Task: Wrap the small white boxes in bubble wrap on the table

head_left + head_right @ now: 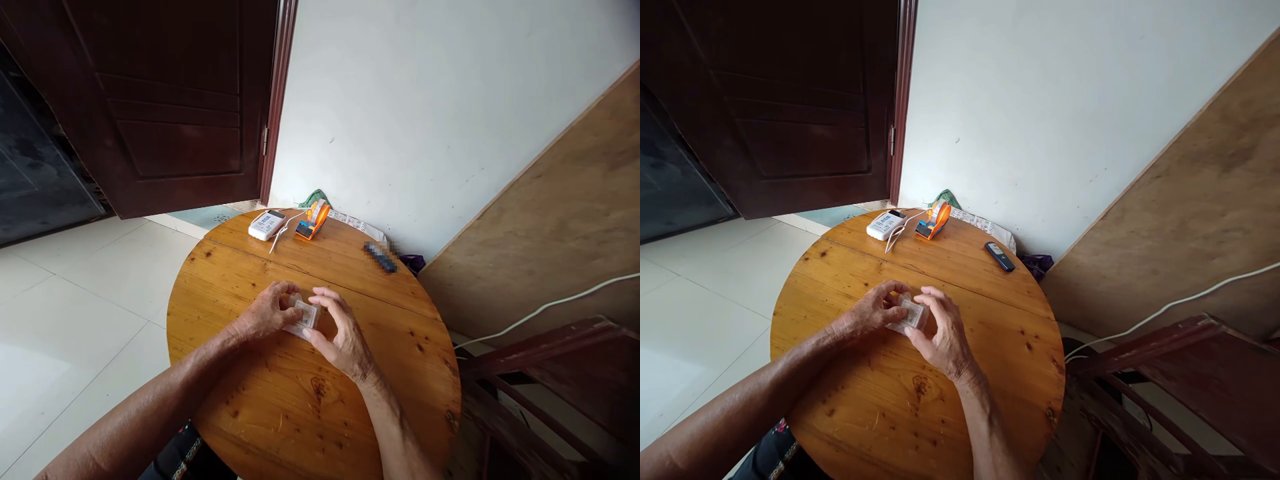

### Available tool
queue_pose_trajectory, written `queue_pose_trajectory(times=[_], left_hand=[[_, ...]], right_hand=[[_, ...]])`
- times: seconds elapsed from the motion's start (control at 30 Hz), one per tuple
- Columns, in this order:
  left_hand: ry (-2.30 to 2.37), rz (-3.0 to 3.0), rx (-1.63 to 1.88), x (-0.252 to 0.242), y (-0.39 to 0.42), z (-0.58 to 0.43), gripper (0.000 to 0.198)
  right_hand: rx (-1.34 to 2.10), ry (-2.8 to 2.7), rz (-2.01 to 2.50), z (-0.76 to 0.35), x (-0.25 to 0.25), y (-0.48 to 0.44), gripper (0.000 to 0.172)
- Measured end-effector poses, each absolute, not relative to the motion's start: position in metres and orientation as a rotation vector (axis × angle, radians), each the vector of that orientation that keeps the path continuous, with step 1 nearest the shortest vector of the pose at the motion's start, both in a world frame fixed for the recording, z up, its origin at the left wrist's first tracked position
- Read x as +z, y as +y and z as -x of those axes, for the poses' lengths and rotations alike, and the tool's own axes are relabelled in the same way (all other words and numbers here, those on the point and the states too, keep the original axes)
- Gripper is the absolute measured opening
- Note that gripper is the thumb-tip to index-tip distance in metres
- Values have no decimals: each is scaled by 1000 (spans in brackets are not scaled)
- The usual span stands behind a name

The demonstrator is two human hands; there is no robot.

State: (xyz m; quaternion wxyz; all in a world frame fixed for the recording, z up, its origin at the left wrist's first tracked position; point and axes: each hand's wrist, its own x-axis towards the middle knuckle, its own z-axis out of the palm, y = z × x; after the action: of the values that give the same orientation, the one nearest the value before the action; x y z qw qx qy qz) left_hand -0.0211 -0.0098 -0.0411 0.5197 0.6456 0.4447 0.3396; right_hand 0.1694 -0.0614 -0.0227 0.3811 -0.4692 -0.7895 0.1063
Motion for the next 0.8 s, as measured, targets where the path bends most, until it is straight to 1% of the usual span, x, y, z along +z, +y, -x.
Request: queue_pose_trajectory(times=[0.03,0.07,0.2,0.33,0.57,0.8], left_hand=[[1066,-1568,818,-43,-9,21,44],[1067,-1592,823,-45,-9,21,43],[1084,-1660,842,-52,-7,21,44],[1045,-1685,886,-54,-7,22,44],[977,-1887,941,-46,-11,19,22],[1060,-1952,859,-39,-18,17,20]], right_hand=[[248,-2044,1209,-168,-24,-62,44],[214,-2067,1217,-167,-25,-62,43],[39,-2130,1183,-166,-26,-60,28],[-72,-2157,1135,-167,-25,-59,25],[-23,-2124,1159,-171,-27,-56,24],[84,-2115,1175,-173,-28,-55,29]])
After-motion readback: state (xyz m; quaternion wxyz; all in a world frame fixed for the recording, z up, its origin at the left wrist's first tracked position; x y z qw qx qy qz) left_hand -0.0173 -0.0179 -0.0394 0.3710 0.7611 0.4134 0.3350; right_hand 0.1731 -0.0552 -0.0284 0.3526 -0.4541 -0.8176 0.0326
